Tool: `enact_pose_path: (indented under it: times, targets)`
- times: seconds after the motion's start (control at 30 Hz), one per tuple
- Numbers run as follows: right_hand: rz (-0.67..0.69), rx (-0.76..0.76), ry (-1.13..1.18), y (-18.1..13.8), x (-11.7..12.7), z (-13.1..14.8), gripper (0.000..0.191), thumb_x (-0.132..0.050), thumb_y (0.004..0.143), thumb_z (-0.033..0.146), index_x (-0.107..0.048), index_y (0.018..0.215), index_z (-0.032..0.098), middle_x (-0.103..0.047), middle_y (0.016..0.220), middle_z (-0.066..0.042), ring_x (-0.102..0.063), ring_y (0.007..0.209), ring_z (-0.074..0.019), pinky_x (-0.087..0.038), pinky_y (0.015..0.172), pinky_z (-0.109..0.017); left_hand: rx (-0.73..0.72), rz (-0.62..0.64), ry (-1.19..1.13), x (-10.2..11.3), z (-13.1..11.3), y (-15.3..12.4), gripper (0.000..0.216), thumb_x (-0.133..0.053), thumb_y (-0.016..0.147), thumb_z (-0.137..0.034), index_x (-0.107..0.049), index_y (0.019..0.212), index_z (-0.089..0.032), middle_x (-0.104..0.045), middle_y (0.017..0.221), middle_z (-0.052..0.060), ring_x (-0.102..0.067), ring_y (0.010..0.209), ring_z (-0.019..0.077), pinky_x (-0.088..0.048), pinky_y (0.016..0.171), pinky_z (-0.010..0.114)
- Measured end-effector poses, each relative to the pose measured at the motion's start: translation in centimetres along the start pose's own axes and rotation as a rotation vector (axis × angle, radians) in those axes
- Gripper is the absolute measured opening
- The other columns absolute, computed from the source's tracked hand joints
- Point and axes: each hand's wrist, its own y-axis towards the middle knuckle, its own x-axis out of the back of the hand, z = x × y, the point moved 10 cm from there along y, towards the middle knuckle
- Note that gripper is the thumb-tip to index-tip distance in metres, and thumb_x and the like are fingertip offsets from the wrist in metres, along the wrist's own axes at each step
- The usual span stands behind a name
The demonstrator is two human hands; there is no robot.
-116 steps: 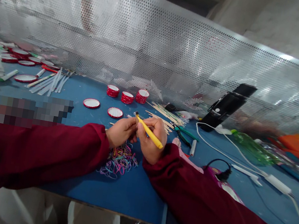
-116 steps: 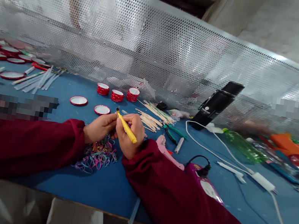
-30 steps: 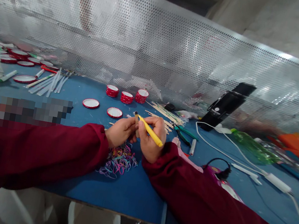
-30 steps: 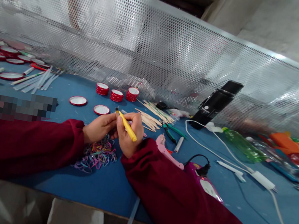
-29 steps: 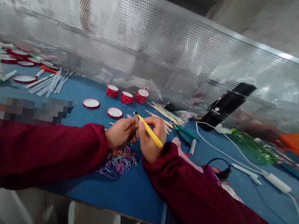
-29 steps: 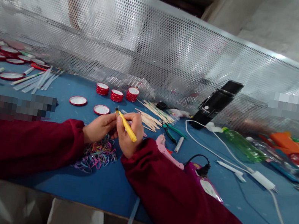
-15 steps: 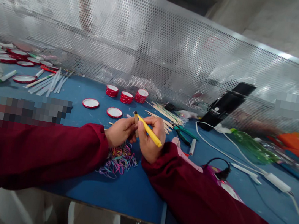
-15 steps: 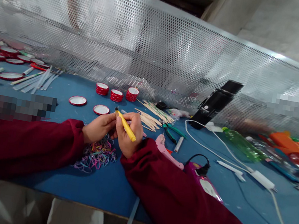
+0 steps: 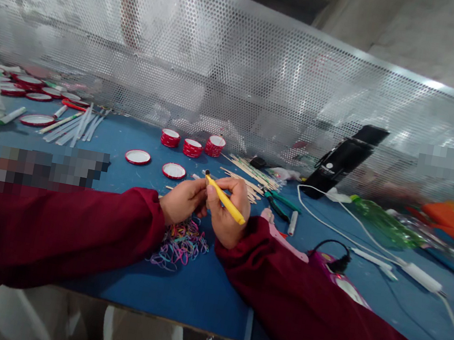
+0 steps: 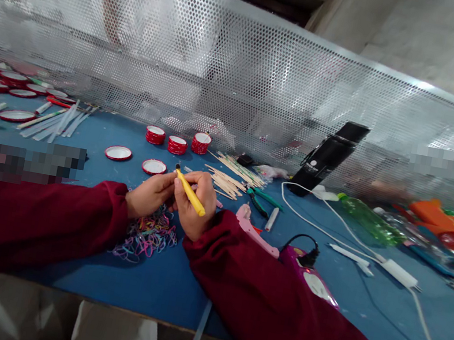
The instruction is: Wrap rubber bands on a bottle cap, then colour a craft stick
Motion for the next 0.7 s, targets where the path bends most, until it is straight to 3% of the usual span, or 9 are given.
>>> enact_pose_path:
  times: [0.7]
  targets:
    - [-0.014,-0.015,-0.014,0.07,0.06,-0.22,0.008,-0.06,0.095,0.03,-0.056,0.093,0.024,-0.065,0.085,-0.002,-0.065,0.079,-0.0189,-0.054,0.07,-0.033,0.016,0.009,-0.008,-0.1,0.06,-0.03,0.035,-0.055,0.095,-0.052,-0.051,0.084,-0.019,-0.059,0.063,-0.001,-0.056,0.05,0.0127,-0.048,0.049,0.025]
